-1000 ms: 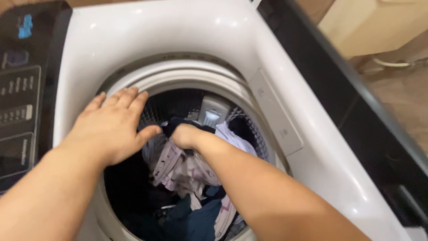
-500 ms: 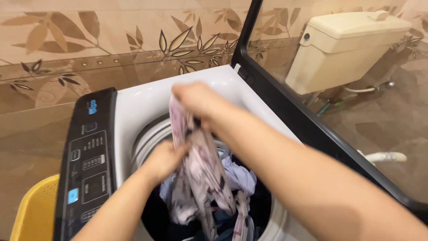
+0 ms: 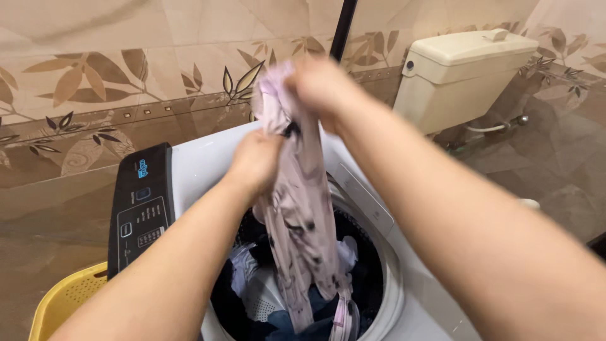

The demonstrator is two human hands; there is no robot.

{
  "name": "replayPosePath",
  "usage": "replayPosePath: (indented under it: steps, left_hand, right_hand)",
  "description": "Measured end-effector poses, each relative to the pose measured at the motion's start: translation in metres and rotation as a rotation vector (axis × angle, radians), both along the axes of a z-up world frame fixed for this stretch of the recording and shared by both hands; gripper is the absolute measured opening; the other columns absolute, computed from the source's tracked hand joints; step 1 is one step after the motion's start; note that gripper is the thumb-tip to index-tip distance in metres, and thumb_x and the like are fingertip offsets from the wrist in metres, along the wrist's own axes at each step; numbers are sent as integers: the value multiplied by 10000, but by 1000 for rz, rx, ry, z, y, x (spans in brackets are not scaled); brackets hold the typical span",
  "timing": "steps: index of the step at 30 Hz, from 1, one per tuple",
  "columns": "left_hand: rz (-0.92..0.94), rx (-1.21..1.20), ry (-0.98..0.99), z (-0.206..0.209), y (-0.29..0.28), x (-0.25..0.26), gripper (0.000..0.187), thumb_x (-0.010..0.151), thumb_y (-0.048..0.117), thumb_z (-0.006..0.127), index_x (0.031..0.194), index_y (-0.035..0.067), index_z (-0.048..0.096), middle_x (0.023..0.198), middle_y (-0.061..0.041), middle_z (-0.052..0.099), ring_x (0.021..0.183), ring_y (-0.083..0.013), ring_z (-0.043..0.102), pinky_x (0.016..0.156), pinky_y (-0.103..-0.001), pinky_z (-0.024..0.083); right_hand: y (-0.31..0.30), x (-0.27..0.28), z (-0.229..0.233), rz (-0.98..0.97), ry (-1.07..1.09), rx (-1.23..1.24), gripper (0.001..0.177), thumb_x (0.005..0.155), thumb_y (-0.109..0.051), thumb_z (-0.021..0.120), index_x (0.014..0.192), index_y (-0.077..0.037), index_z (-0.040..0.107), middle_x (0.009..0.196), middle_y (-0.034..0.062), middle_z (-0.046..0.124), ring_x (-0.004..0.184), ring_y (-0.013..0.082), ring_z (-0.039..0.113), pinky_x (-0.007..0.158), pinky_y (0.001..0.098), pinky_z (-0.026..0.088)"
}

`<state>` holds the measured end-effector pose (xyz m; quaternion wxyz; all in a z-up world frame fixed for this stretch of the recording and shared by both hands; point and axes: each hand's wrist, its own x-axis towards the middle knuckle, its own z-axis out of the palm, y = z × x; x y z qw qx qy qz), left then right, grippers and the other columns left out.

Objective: The person opens the top-loading washing machine and removes wet clothes one by one, placing them into a yellow laundry basket. Items include shirts, pants, and patterned garments. The person handles each piece individually and transfers it to the basket.

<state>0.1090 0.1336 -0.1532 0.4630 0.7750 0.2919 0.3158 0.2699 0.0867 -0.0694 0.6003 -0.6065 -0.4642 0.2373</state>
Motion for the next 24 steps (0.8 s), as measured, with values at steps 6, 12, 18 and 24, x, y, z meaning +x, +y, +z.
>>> replayPosePath:
  steps: [6, 12, 18, 24]
  left_hand:
    - [306, 184, -192, 62, 15, -2, 342, 929, 300, 518, 1010, 36, 720, 982, -235, 732, 967, -405, 705, 870, -472, 523]
    - [444, 225, -209, 102, 15, -10, 318, 917, 270, 522, 1037, 52, 719, 1052, -224, 722, 1040, -409, 678, 918, -473, 498]
    - [221, 382, -135, 59, 26, -33, 417, 853, 240, 623, 1201, 10, 610, 1113, -256, 710, 1082, -408, 674, 938, -458, 514]
    - [-214, -395, -99, -14, 17, -44, 1058, 750, 360, 825, 1585, 186, 198, 1292, -94, 623, 1177, -292, 668, 929, -443, 582]
  right_hand:
    - [-71, -58, -118, 551, 202, -561, 736, 739, -310, 793, 1413, -225, 511, 1351, 120, 651, 1214, 275, 636, 1011, 477, 535]
    - [-67, -88, -203, 141, -128, -574, 464, 814, -356, 784, 1176, -69, 746, 1101, 134, 789, 997, 238, 743, 920, 343, 561]
    - [-19, -75, -227, -17, -1079, -568, 297, 950, -286, 579, 1136, -166, 776, 976, 156, 746, 855, 311, 704, 757, 404, 551]
    - [7, -77, -96, -156, 103, -44, 291, 862, -56, 540, 1108, -51, 697, 919, 103, 752, 774, 239, 726, 614, 382, 584]
